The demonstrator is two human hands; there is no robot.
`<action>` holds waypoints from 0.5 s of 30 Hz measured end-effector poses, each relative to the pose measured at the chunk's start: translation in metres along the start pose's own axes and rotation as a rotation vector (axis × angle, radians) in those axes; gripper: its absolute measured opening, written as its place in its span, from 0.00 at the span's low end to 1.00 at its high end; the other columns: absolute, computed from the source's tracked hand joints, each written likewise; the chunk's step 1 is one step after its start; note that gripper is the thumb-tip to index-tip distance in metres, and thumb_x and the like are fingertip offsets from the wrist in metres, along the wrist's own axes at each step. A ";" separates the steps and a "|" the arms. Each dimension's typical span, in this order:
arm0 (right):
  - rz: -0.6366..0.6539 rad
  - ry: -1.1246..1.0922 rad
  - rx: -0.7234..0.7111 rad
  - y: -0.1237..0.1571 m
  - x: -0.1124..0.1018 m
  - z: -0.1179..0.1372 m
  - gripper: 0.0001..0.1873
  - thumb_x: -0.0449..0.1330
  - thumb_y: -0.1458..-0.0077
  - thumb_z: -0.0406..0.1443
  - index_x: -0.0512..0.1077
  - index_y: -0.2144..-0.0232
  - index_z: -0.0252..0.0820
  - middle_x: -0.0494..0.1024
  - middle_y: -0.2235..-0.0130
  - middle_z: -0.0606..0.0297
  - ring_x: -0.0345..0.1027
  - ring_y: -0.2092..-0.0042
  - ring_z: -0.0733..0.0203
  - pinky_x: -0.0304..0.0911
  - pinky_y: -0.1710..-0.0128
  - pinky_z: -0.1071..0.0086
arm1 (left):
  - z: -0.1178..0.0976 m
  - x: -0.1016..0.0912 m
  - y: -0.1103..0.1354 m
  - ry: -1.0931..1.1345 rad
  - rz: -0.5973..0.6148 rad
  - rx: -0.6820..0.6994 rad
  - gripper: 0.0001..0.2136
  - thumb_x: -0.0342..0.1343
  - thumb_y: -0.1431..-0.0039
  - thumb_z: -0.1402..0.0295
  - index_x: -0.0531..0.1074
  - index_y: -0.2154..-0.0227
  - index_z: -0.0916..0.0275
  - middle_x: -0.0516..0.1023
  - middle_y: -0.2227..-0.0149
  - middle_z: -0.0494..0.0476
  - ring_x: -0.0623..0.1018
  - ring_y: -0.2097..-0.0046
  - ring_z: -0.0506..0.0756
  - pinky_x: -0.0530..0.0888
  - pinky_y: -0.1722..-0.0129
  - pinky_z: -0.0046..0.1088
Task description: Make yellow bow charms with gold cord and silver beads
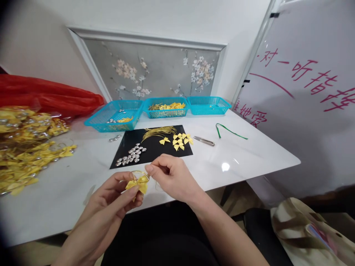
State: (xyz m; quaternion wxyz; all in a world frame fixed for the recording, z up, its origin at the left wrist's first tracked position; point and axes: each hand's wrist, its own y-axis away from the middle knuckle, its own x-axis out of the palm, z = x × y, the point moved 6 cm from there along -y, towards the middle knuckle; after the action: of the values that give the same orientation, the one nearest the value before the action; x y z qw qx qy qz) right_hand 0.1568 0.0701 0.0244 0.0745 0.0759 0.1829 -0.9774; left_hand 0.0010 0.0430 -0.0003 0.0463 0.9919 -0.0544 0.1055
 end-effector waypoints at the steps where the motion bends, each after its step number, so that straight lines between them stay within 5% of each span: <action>1: 0.007 0.006 -0.007 -0.001 0.000 0.000 0.14 0.59 0.42 0.39 0.69 0.77 0.40 0.62 0.75 0.72 0.54 0.74 0.69 0.50 0.75 0.71 | 0.000 0.001 0.000 -0.003 0.007 -0.003 0.07 0.68 0.48 0.63 0.77 0.68 0.55 0.77 0.71 0.46 0.76 0.70 0.48 0.76 0.68 0.20; 15: 0.111 0.031 -0.015 -0.005 0.004 0.001 0.11 0.61 0.42 0.37 0.74 0.75 0.39 0.67 0.74 0.70 0.58 0.73 0.68 0.53 0.74 0.72 | -0.006 0.000 0.016 -0.077 -0.052 -0.011 0.07 0.67 0.48 0.63 0.78 0.66 0.54 0.80 0.71 0.47 0.77 0.70 0.50 0.73 0.65 0.22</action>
State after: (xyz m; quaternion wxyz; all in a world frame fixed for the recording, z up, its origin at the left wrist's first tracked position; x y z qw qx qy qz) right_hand 0.1522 0.0739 0.0264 0.1265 0.1005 0.1869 -0.9690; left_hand -0.0019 0.0281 0.0070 0.0523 0.9960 -0.0311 0.0659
